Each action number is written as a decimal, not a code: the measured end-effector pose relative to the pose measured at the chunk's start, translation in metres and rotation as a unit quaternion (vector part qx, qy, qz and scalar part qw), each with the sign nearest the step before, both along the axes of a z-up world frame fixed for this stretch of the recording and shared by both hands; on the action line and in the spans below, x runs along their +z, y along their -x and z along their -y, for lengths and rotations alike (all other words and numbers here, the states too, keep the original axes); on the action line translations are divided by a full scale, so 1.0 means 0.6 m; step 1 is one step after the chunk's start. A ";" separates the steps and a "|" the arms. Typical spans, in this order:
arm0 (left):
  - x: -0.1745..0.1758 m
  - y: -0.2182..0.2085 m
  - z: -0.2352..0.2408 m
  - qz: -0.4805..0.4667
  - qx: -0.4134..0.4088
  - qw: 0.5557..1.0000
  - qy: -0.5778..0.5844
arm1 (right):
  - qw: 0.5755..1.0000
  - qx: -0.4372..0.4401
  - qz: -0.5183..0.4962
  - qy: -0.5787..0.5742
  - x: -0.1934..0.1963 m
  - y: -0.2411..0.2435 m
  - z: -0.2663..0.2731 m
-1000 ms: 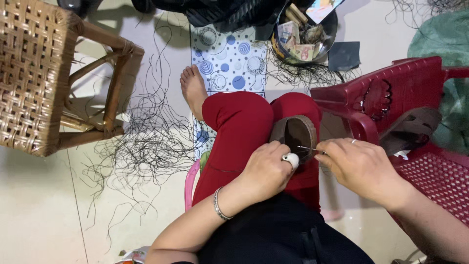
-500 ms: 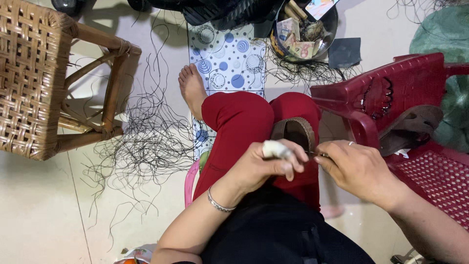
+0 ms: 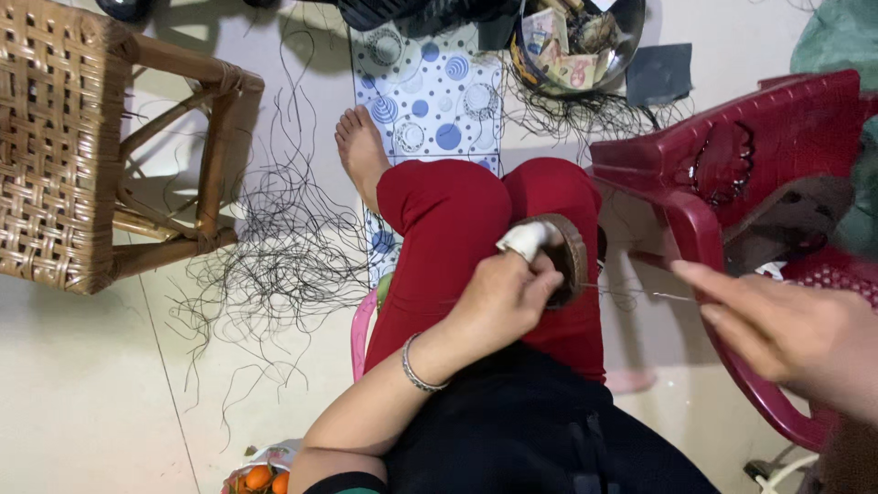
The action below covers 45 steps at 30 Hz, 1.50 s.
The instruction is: The person sits on a low stool and sews a brown sandal using a needle and thread. They hold the sandal on their lap and repeatedly pass the needle through the sole and upper, pulling the thread tight to secure the parts together.
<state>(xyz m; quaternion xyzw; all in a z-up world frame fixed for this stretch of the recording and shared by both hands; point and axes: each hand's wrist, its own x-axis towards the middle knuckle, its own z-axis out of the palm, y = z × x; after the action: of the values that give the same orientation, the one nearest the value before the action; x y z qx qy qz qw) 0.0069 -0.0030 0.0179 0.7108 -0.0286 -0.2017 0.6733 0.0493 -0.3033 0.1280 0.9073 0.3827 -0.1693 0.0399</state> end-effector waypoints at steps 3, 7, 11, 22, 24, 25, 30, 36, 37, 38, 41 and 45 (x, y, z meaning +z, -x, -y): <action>-0.009 0.005 -0.003 0.023 -0.019 0.993 -0.116 | 0.962 -0.203 -0.145 -0.109 -0.038 0.010 0.010; 0.004 0.011 0.006 0.048 -0.035 0.987 -0.148 | 0.721 -0.394 -0.336 -0.461 -0.127 0.050 -0.068; -0.009 0.022 -0.002 0.013 0.164 0.986 0.003 | 0.447 -0.464 -0.427 -0.634 -0.128 0.077 -0.086; -0.003 0.026 -0.023 -0.042 0.174 0.982 0.055 | 0.528 -0.362 -0.431 -0.636 -0.079 0.078 -0.108; -0.023 0.030 -0.029 -0.033 0.191 0.979 0.061 | 0.378 -0.294 -0.526 -0.703 -0.069 0.068 -0.083; -0.027 0.026 -0.035 -0.043 0.225 0.972 0.056 | 0.435 -0.219 -0.521 -0.701 -0.065 0.063 -0.071; -0.004 0.026 -0.042 -0.085 0.254 0.961 0.069 | 0.729 -0.448 -0.320 -0.406 -0.104 0.097 -0.064; -0.026 0.038 -0.053 -0.077 0.206 0.971 0.091 | 0.511 -0.413 -0.385 -0.649 -0.103 0.087 -0.092; -0.026 0.038 -0.058 -0.085 0.213 0.969 0.094 | 0.454 -0.367 -0.439 -0.683 -0.096 0.076 -0.084; -0.026 0.039 -0.058 -0.094 0.222 0.965 0.100 | 0.396 -0.318 -0.492 -0.708 -0.086 0.065 -0.074; -0.016 0.041 -0.055 -0.107 0.219 0.963 0.114 | 0.646 -0.414 -0.285 -0.574 -0.118 0.092 -0.064; -0.018 0.043 -0.047 -0.114 0.202 0.964 0.132 | 0.716 -0.451 -0.278 -0.455 -0.123 0.104 -0.118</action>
<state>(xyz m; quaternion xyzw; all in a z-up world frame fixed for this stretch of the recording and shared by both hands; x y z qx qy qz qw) -0.0187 0.0250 0.0068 0.5786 0.1662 -0.1358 0.7869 -0.0128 -0.2327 0.0540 0.7935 -0.0471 -0.2172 -0.5665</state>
